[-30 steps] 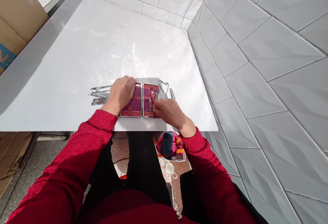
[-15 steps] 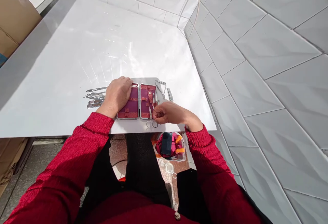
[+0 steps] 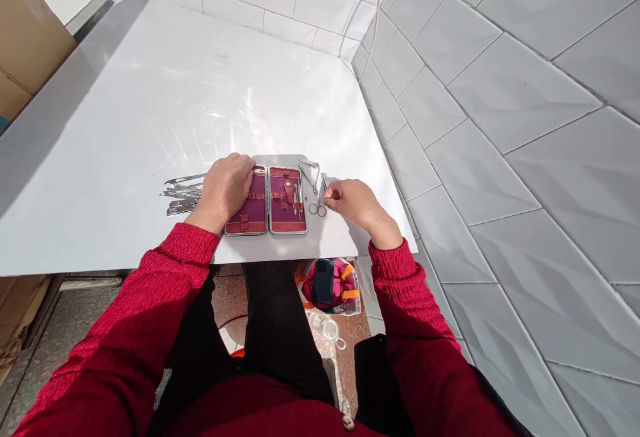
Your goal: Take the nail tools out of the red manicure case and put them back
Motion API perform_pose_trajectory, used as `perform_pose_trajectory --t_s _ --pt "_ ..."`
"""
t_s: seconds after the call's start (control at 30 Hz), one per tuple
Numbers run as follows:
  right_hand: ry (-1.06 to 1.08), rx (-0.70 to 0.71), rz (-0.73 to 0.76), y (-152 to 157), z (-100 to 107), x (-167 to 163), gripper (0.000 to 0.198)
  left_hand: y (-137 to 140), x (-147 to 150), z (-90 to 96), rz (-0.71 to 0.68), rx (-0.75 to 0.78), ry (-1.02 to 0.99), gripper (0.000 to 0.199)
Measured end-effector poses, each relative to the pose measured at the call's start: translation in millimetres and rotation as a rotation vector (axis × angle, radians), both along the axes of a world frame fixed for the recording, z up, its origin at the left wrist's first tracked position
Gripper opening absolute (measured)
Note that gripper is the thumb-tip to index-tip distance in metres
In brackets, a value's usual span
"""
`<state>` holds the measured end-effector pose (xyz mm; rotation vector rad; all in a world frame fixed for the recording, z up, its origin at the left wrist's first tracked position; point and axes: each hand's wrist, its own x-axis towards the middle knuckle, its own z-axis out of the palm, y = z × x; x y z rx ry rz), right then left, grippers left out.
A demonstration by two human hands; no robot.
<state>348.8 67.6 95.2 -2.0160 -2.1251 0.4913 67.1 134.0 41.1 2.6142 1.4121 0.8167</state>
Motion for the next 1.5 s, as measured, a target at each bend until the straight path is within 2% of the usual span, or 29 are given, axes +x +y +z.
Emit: perform_pose_trajectory --t_s 0.13,0.4,0.7,0.87,1.03,1.2,1.4,1.5 --pt "0.076 0.119 -0.047 3.0 3.0 -18.5 0.024 -0.2 0.1 -0.6 0.005 -0.007 -0.014 0.032" --pt "0.179 0.078 -0.078 26.8 -15.0 -48.0 0.024 -0.4 0.7 -4.1 0.006 0.018 -0.009 0.033" --pt "0.386 0.149 -0.150 34.7 -33.8 -46.1 0.015 -0.3 1.6 -4.0 -0.006 0.017 0.013 0.034" --pt "0.572 0.081 -0.121 40.8 -47.1 -38.1 0.013 -1.2 2.1 -5.2 0.004 0.021 0.026 0.033" --pt "0.699 0.042 -0.114 41.8 -51.0 -34.3 0.016 -1.7 2.6 -6.2 0.036 0.016 0.066 0.035" --pt "0.727 0.086 -0.027 41.5 -55.0 -32.7 0.020 -2.9 2.5 -5.1 0.059 0.001 0.073 0.036" --pt "0.801 0.220 -0.144 48.8 -51.9 -30.9 0.024 -2.8 2.7 -3.2 0.062 -0.002 0.086 0.035" --pt "0.668 0.280 -0.203 51.2 -41.8 -27.8 0.023 -2.4 2.7 -2.5 0.061 -0.003 0.098 0.034"
